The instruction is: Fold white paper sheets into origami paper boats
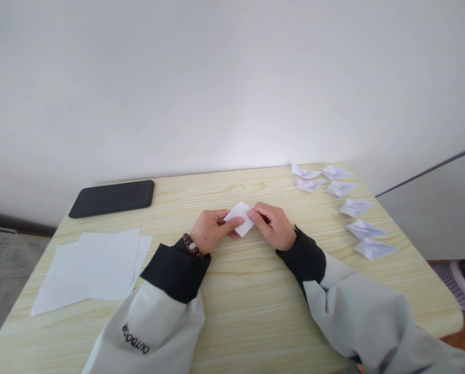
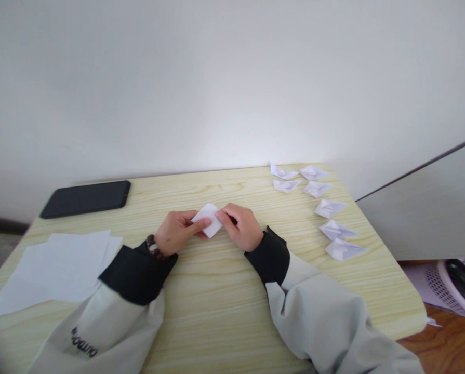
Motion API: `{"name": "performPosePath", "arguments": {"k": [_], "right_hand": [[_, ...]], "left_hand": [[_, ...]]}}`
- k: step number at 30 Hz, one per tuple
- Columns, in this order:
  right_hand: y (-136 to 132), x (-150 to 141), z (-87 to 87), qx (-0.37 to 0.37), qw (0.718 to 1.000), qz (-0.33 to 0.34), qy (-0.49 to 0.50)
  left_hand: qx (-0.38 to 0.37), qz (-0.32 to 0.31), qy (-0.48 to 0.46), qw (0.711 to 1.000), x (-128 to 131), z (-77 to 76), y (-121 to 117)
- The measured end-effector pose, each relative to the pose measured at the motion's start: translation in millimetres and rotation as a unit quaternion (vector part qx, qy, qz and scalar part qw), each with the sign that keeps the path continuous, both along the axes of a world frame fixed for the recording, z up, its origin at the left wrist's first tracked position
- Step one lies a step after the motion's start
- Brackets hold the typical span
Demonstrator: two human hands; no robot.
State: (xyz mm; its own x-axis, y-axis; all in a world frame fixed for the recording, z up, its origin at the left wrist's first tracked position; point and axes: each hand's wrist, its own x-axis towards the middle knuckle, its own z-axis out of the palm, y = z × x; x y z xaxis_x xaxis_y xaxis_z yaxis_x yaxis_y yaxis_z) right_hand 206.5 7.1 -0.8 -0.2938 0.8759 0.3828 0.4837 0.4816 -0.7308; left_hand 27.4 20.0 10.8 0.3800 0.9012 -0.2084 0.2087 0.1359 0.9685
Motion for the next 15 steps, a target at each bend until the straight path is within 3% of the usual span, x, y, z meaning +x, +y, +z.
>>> {"name": "performPosePath", "arguments": {"k": [4, 10, 15], "right_hand": [[0.4, 0.2, -0.4, -0.004, 1.0, -0.018, 0.002], [0.2, 0.1, -0.1, -0.006, 1.0, -0.023, -0.001], [0.7, -0.1, -3.5, -0.052, 0.997, -0.046, 0.045]], "left_hand": [[-0.026, -0.003, -0.063, 0.998, -1.1, -0.7, 0.5], [-0.009, -0.003, -0.043, 0.999, 0.6, -4.9, 0.4], [0.1, -0.006, -0.052, 0.994, -1.7, -5.5, -0.2]]}}
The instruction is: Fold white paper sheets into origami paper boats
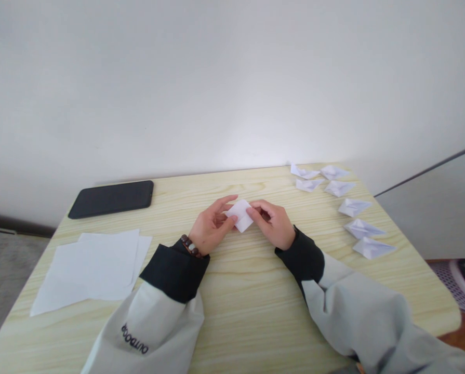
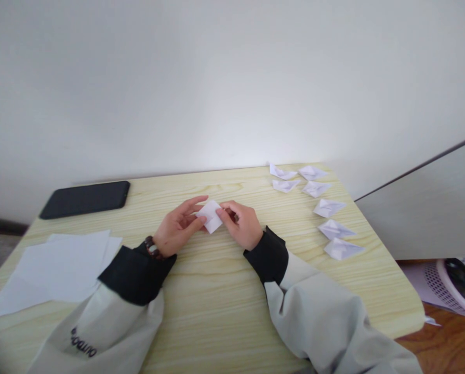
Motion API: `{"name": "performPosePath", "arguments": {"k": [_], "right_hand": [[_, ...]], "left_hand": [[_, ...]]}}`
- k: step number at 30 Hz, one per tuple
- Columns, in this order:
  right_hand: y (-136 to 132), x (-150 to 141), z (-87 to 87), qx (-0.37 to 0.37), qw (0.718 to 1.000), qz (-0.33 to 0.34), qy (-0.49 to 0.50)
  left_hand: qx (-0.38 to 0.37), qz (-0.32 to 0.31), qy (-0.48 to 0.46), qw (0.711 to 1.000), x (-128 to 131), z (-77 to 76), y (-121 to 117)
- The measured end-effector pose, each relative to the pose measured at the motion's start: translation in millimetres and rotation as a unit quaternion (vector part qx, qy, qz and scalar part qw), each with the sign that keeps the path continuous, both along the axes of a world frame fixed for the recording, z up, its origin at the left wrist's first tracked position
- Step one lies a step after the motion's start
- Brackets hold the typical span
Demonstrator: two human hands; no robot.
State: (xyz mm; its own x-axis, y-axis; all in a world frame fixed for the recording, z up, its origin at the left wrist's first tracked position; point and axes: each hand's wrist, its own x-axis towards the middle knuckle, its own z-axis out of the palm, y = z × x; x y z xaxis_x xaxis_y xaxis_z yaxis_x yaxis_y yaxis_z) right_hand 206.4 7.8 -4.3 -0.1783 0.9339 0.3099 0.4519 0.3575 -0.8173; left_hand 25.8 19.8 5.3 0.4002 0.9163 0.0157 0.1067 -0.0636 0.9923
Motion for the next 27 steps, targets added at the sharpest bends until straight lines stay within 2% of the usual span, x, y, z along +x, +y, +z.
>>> {"name": "performPosePath", "arguments": {"k": [3, 9, 16, 21, 27], "right_hand": [[0.3, 0.2, -2.5, -0.018, 0.999, -0.002, 0.033], [0.5, 0.7, -2.8, -0.029, 0.999, -0.001, 0.042], [1.4, 2.0, -5.6, -0.022, 1.0, 0.008, 0.007], [0.6, 1.4, -3.9, -0.011, 0.999, 0.022, -0.04], [1.3, 3.6, -3.4, 0.039, 0.988, 0.098, -0.112]], "left_hand": [[0.131, -0.005, 0.092, 0.987, -7.0, 3.2, 1.6], [0.255, -0.045, 0.154, 0.954, -12.1, 3.6, 6.3], [0.286, -0.046, 0.196, 0.937, -10.4, 0.7, 5.2], [0.337, -0.027, 0.246, 0.908, -13.3, -1.9, 4.2], [0.384, -0.018, 0.256, 0.887, -19.6, -6.6, 3.2]]}}
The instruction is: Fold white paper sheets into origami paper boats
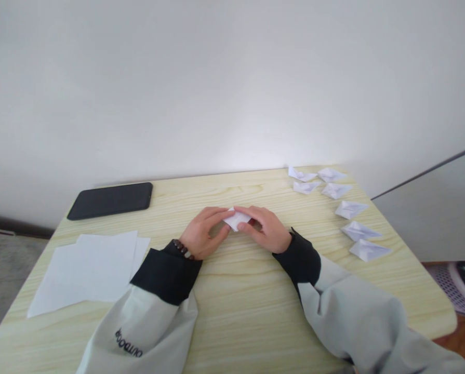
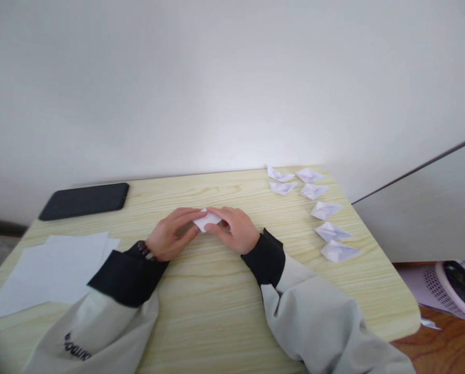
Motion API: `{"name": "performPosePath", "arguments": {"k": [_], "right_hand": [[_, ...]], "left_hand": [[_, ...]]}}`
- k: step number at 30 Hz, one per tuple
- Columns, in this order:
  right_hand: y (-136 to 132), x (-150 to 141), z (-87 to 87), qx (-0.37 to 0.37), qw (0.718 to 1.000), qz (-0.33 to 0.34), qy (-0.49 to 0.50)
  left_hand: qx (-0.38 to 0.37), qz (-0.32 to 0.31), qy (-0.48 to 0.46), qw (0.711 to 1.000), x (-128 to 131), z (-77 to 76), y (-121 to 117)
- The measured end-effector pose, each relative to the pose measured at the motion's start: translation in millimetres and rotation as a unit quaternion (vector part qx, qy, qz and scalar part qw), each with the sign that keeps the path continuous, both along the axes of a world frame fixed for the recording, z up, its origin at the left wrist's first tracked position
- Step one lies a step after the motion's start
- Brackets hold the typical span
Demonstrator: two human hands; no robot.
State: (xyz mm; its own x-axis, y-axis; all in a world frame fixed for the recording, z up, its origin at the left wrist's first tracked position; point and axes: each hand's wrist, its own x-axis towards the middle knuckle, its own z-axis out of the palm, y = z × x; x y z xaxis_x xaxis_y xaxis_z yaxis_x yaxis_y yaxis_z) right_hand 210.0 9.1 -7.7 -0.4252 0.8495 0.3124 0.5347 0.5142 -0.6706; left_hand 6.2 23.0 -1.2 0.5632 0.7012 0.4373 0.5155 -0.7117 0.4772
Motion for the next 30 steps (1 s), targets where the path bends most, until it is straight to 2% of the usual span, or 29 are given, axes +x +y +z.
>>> {"name": "performPosePath", "arguments": {"k": [7, 14, 17, 22, 30], "right_hand": [[3.4, 3.1, -5.8, 0.043, 0.997, 0.046, -0.037], [0.3, 1.8, 0.8, 0.032, 0.998, 0.041, -0.033], [-1.1, -0.7, 1.4, 0.021, 0.999, 0.019, -0.04], [-1.8, -4.4, -1.7, 0.046, 0.996, -0.064, -0.05], [-1.0, -5.0, -5.0, 0.047, 0.994, -0.073, -0.063]], "left_hand": [[0.022, -0.012, -0.013, 1.0, -2.3, -2.9, -1.6], [0.005, -0.034, 0.005, 0.999, -3.8, 1.8, -4.8], [0.009, -0.038, 0.015, 0.999, -3.6, 0.8, -6.7], [0.031, -0.02, 0.038, 0.999, -2.7, -3.3, -10.4], [0.051, 0.013, 0.039, 0.998, -2.7, -6.4, -13.0]]}}
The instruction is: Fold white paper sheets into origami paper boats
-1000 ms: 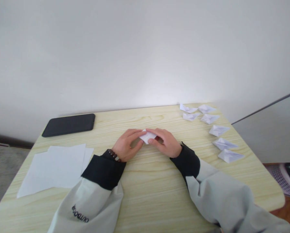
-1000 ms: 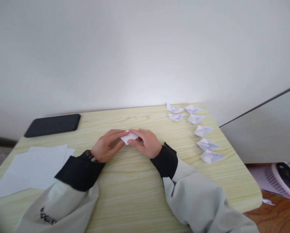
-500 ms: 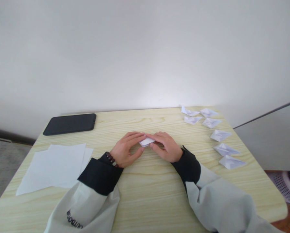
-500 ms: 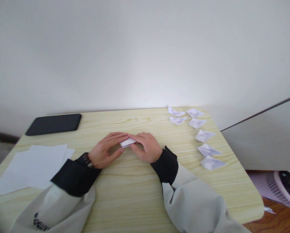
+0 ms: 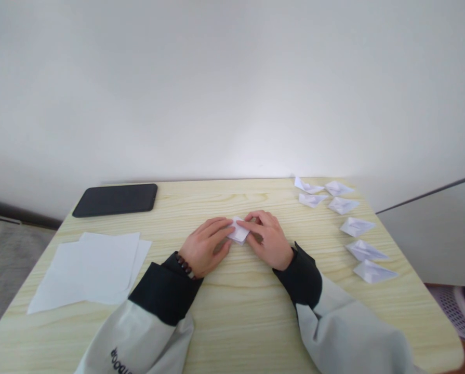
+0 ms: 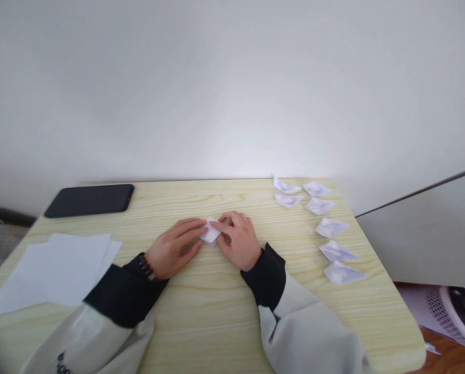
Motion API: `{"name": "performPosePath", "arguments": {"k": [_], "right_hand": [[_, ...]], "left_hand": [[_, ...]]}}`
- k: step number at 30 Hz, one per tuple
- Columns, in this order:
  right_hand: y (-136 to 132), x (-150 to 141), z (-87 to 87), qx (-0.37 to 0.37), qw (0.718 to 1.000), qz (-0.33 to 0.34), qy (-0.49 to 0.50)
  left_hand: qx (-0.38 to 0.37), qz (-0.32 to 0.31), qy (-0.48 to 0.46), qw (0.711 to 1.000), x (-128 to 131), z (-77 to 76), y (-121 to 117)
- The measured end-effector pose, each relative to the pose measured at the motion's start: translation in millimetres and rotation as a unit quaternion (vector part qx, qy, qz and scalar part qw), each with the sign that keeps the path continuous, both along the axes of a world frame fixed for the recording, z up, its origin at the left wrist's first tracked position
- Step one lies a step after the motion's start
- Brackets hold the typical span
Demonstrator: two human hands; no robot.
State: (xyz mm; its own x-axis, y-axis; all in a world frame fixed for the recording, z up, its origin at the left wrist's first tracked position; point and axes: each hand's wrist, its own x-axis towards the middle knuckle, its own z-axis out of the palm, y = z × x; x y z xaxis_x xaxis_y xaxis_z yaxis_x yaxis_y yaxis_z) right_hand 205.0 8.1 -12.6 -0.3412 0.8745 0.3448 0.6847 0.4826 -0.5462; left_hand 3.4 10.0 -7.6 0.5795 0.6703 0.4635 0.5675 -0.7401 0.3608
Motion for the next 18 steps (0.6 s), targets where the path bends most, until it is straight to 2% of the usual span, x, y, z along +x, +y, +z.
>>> {"name": "performPosePath", "arguments": {"k": [7, 13, 18], "right_hand": [[1.9, 3.5, 0.4, 0.005, 0.998, 0.022, 0.052], [1.2, 6.0, 2.1, 0.006, 0.997, 0.068, 0.02], [2.5, 4.7, 2.4, 0.006, 0.998, 0.066, 0.016]], "left_hand": [[0.003, 0.024, -0.006, 1.0, 1.2, 0.2, -1.8], [-0.001, 0.052, -0.017, 0.998, 1.0, 0.5, 0.3], [0.002, 0.066, 0.003, 0.998, -0.1, 2.0, 2.0]]}}
